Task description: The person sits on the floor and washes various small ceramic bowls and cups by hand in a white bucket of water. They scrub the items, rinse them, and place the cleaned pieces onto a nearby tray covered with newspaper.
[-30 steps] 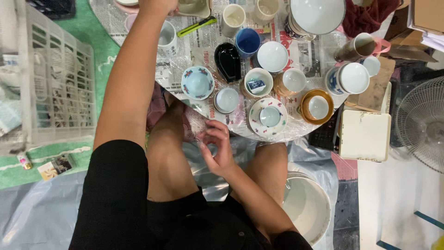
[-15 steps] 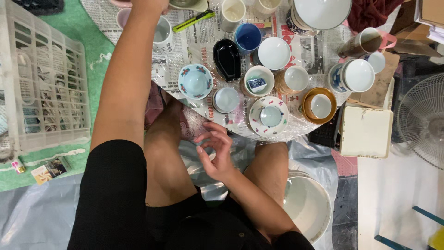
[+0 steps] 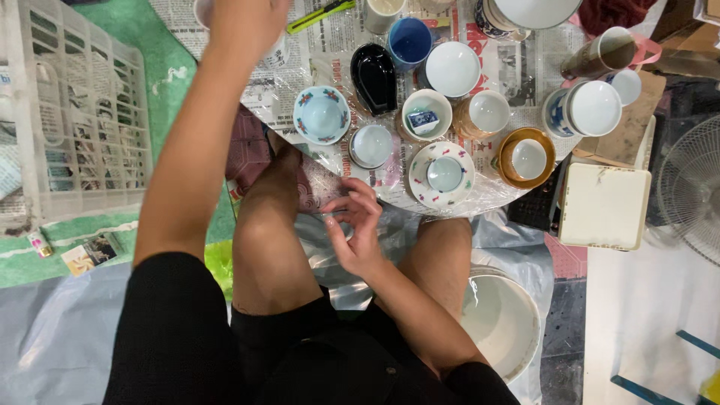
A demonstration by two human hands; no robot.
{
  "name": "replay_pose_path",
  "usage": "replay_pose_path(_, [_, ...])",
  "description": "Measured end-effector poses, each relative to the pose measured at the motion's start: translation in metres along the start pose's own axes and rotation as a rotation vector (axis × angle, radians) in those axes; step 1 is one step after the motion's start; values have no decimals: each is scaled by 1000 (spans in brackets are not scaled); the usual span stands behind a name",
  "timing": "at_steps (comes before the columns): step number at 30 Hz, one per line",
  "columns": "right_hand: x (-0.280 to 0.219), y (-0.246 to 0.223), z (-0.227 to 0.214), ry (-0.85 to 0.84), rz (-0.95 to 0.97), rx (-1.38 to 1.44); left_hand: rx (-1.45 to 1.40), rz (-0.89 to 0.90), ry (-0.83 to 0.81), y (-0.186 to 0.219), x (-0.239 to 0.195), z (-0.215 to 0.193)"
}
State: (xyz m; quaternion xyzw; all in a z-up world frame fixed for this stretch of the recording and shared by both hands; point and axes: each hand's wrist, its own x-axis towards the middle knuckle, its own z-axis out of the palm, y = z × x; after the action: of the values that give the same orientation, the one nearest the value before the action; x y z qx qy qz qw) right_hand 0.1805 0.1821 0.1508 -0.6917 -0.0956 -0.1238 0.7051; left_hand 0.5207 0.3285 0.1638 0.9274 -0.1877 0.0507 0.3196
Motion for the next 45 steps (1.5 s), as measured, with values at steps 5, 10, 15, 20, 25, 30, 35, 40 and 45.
replay_pose_path(5, [-3, 3, 1, 50, -29, 11, -199, 298, -135, 41, -82, -25])
replay_pose_path(10, [-5, 8, 4, 38, -115, -54, 148, 6, -247, 56, -125, -6])
replay_pose_path(15, [-7, 11, 9, 24, -104, -69, 116, 68, -288, 55, -132, 31])
replay_pose_path(20, [-5, 15, 10, 26, -99, -63, 102, -30, -266, 45, -135, 40])
replay_pose_path(25, [-10, 18, 8, -8, -70, -41, 30, -90, -178, 41, -147, 20])
replay_pose_path(30, [-19, 16, 1, 2, -150, -119, -90, -101, -74, 80, -190, -17])
replay_pose_path(35, [-26, 14, -10, 255, 85, 99, -192, 76, -79, 151, -239, -52])
replay_pose_path(40, [-63, -18, -61, 347, 348, 474, -271, 252, -276, 232, -268, -57])
replay_pose_path(45, [-140, -69, -135, 442, 310, 78, -418, 563, -349, 295, -296, -4])
